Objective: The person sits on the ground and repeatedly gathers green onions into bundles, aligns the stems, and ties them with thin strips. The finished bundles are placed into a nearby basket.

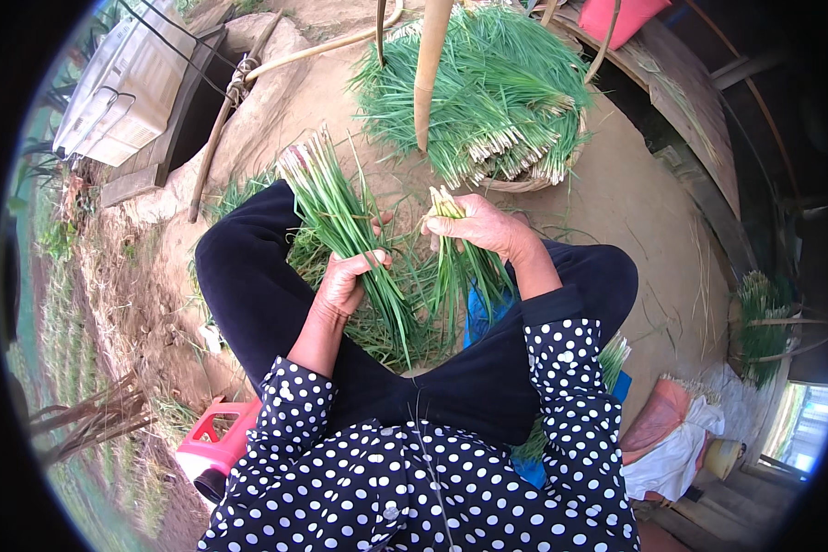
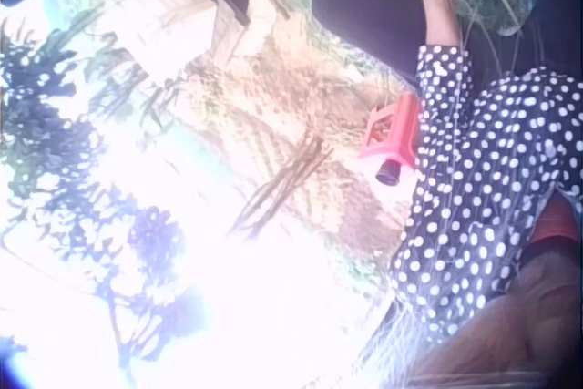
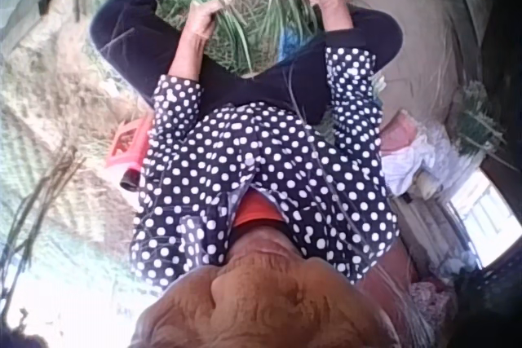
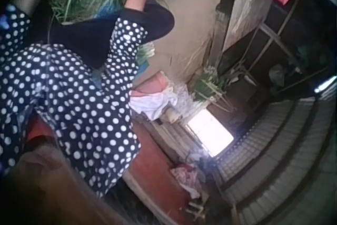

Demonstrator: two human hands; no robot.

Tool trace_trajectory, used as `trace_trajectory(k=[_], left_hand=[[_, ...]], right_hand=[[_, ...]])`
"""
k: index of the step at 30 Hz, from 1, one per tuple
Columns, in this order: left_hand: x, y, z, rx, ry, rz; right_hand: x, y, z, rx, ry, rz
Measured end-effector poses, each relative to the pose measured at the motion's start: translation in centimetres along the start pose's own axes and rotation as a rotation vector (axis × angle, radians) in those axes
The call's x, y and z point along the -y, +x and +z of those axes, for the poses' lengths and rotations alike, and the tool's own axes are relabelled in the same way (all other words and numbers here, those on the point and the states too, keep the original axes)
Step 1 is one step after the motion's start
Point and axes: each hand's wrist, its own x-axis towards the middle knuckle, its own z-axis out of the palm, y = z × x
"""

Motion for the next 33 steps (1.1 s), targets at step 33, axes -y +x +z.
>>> trace_trajectory(k=[33], left_hand=[[1.2, -0.2, -1.6, 0.013, 0.045, -0.328]], right_hand=[[-1.4, -0.3, -6.0, -1.068, 0.072, -0.197]])
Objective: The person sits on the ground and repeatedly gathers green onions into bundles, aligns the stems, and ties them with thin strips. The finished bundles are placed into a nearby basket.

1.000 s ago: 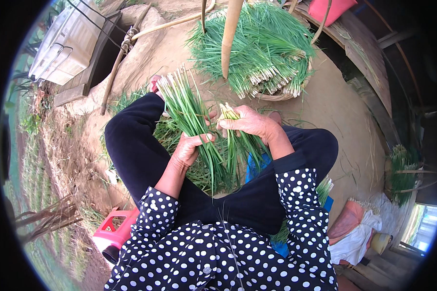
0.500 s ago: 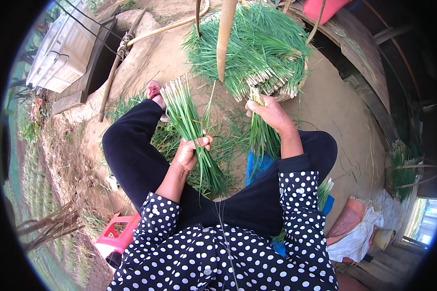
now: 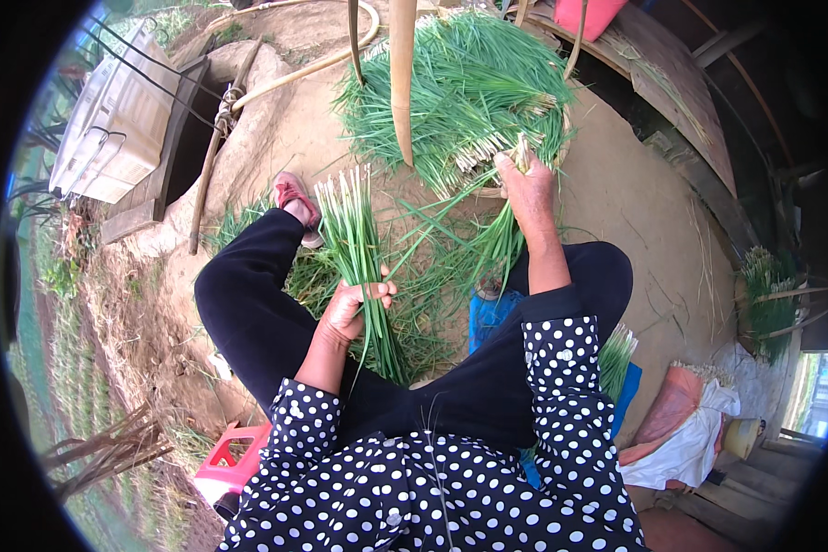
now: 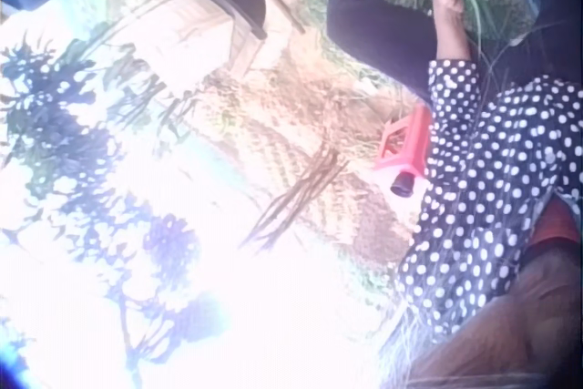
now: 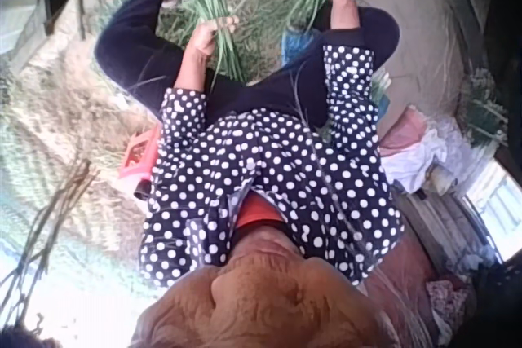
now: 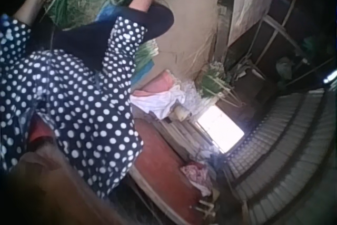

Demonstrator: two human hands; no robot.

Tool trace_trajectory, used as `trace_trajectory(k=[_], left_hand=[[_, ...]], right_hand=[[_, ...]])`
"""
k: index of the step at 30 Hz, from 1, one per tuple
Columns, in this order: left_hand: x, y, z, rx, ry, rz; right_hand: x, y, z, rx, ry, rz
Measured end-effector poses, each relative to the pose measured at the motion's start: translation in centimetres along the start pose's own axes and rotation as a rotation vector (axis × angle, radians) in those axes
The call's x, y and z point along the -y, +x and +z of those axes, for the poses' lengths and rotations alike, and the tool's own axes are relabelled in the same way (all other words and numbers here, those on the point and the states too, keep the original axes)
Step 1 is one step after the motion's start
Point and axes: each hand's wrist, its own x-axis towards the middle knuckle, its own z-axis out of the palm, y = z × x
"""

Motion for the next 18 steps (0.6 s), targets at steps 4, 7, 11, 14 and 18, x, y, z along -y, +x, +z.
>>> trace_trajectory(k=[4, 7, 11, 14, 18], left_hand=[[-0.4, 0.0, -0.6, 0.034, 0.012, 0.040], [-0.3, 0.0, -0.8, 0.031, -0.028, 0.092], [-0.2, 0.3, -0.7, 0.016, -0.046, 0.103], [-0.2, 0.2, -0.4, 0.041, -0.011, 0.108], [0.1, -0.2, 0.5, 0.106, 0.010, 0.054]], right_hand=[[0.9, 1.9, -5.5, -0.449, -0.253, -0.142], [1.6, 1.5, -6.9, -0.394, -0.284, -0.077], [1.5, 0.1, -4.2, 0.139, -0.051, -0.021], [1.2, -0.6, -2.0, 0.295, -0.056, -0.031], [0.6, -1.9, 0.4, 0.404, -0.092, -0.022]])
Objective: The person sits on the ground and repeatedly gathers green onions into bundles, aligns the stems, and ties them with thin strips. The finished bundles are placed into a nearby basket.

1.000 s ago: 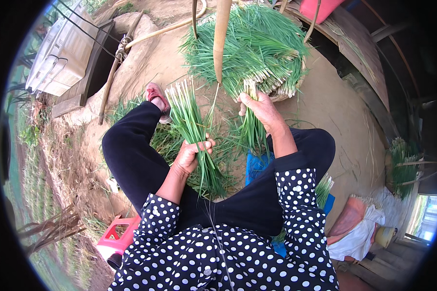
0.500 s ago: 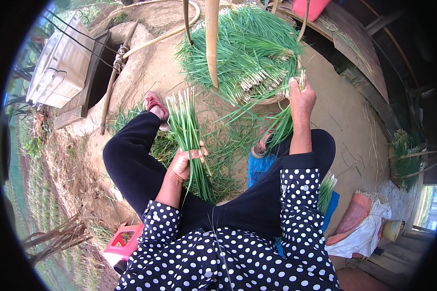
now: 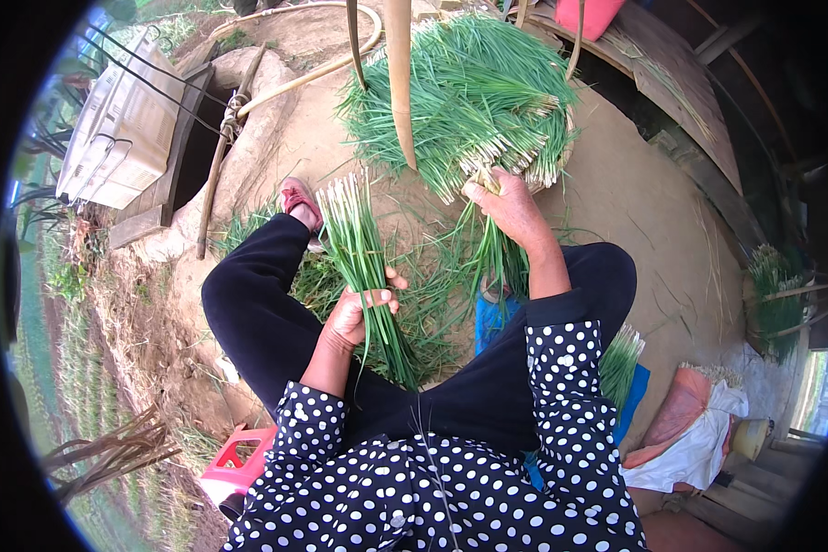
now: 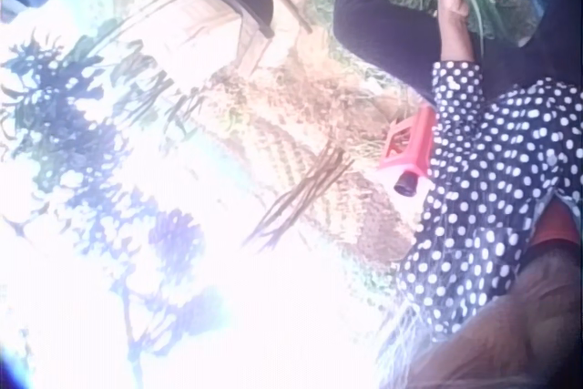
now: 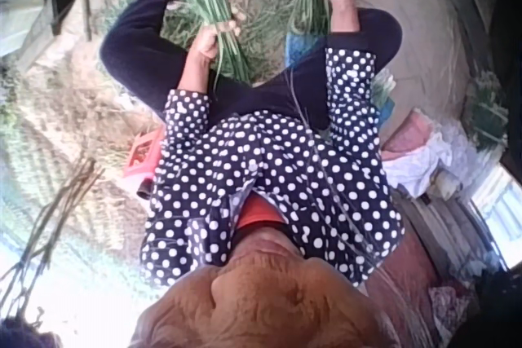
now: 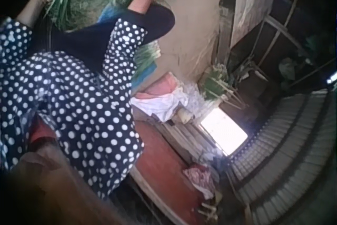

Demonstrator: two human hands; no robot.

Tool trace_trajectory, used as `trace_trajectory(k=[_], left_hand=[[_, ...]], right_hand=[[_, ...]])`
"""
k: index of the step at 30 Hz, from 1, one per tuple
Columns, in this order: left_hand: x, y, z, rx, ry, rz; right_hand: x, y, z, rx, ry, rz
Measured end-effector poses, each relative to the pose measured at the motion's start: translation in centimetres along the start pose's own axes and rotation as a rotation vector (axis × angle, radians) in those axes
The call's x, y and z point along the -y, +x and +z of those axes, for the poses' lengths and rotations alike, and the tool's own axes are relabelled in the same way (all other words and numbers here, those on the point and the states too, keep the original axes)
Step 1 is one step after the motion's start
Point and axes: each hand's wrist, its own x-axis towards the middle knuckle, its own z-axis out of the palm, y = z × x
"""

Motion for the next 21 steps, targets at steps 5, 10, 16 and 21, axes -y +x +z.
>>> trace_trajectory(k=[5, 10, 16, 21], left_hand=[[0.5, -0.1, 1.1, 0.066, 0.054, -0.078], [0.6, -0.2, 1.6, 0.139, 0.095, -0.164], [0.5, -0.3, 1.8, 0.018, -0.073, -0.041], [0.6, 0.3, 1.6, 0.009, -0.060, -0.033]], right_hand=[[0.3, 0.3, 3.4, 0.113, 0.344, 0.009], [0.4, 0.6, 6.8, 0.379, 0.311, 0.200], [0.6, 0.1, 5.2, 0.324, 0.385, 0.082], [0.3, -0.2, 5.0, 0.267, 0.359, 0.177]])
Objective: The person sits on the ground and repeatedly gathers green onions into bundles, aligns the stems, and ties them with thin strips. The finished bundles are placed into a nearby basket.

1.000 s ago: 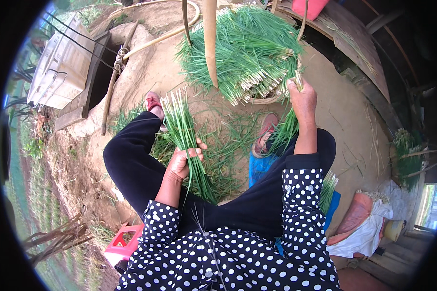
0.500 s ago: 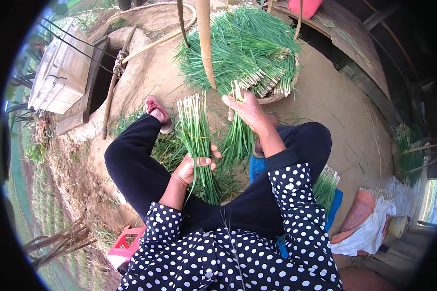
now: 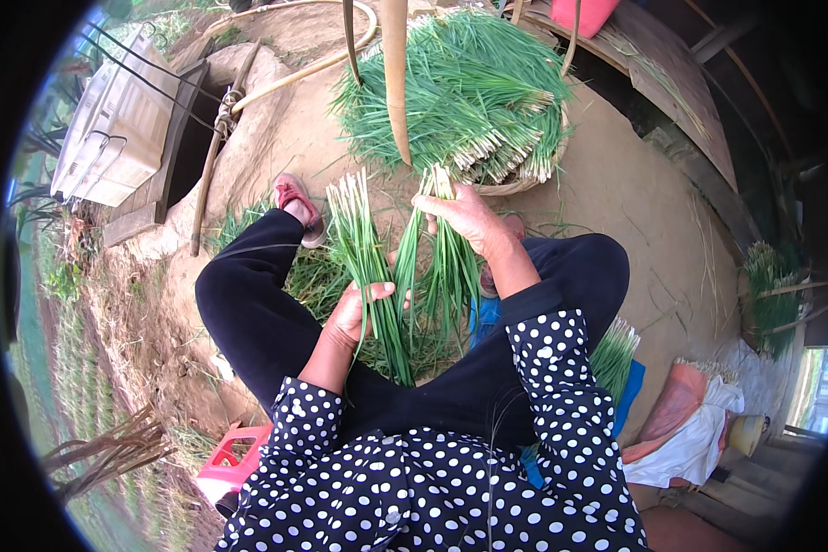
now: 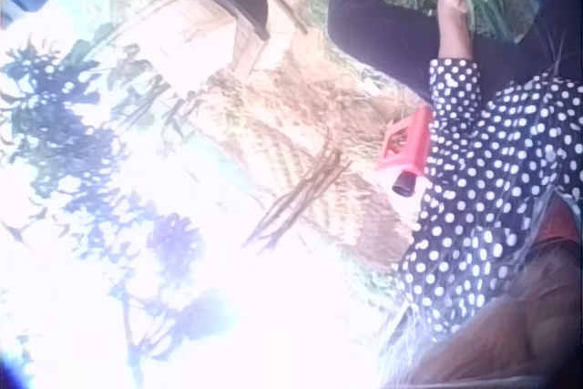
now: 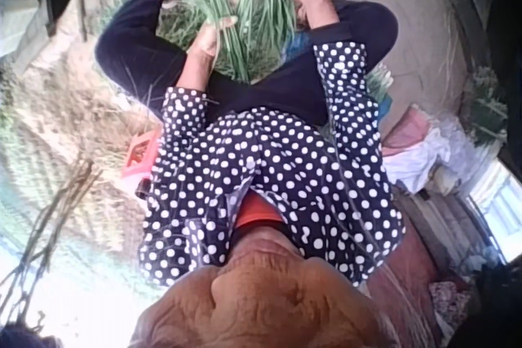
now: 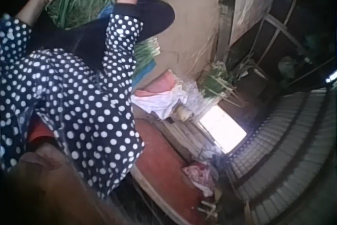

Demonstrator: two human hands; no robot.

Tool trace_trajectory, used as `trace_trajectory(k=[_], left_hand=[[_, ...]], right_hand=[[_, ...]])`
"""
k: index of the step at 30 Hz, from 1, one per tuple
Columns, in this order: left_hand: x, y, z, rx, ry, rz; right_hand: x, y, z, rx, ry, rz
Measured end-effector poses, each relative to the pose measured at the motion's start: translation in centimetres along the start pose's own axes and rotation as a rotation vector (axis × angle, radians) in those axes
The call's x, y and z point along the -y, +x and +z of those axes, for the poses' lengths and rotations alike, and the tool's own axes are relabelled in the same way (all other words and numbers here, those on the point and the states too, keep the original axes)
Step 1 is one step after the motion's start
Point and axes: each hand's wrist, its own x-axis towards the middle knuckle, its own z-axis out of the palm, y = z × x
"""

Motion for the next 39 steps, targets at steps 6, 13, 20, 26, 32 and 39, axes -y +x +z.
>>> trace_trajectory(k=[6, 13, 20, 26, 32, 39], left_hand=[[0.6, -0.1, -0.9, 0.013, 0.079, -0.053], [-0.3, 0.4, -1.9, -0.060, -0.043, 0.130], [-0.6, 0.4, -1.9, -0.050, 0.023, 0.144], [-0.2, 0.2, -1.5, -0.064, 0.040, 0.016], [0.8, 0.4, -1.0, -0.034, 0.204, -0.013], [0.7, -0.2, -1.4, -0.023, 0.012, 0.017]], right_hand=[[0.1, 0.0, 0.5, 0.069, -0.060, -0.068], [1.4, -1.0, -2.5, -0.151, 0.059, -0.083], [1.3, -1.6, -3.2, -0.117, 0.300, -0.108], [0.4, -0.4, -2.9, -0.159, 0.129, 0.049], [-0.6, 0.3, 0.8, -0.033, 0.068, 0.002], [0.0, 0.5, 2.2, -0.025, -0.134, -0.046]])
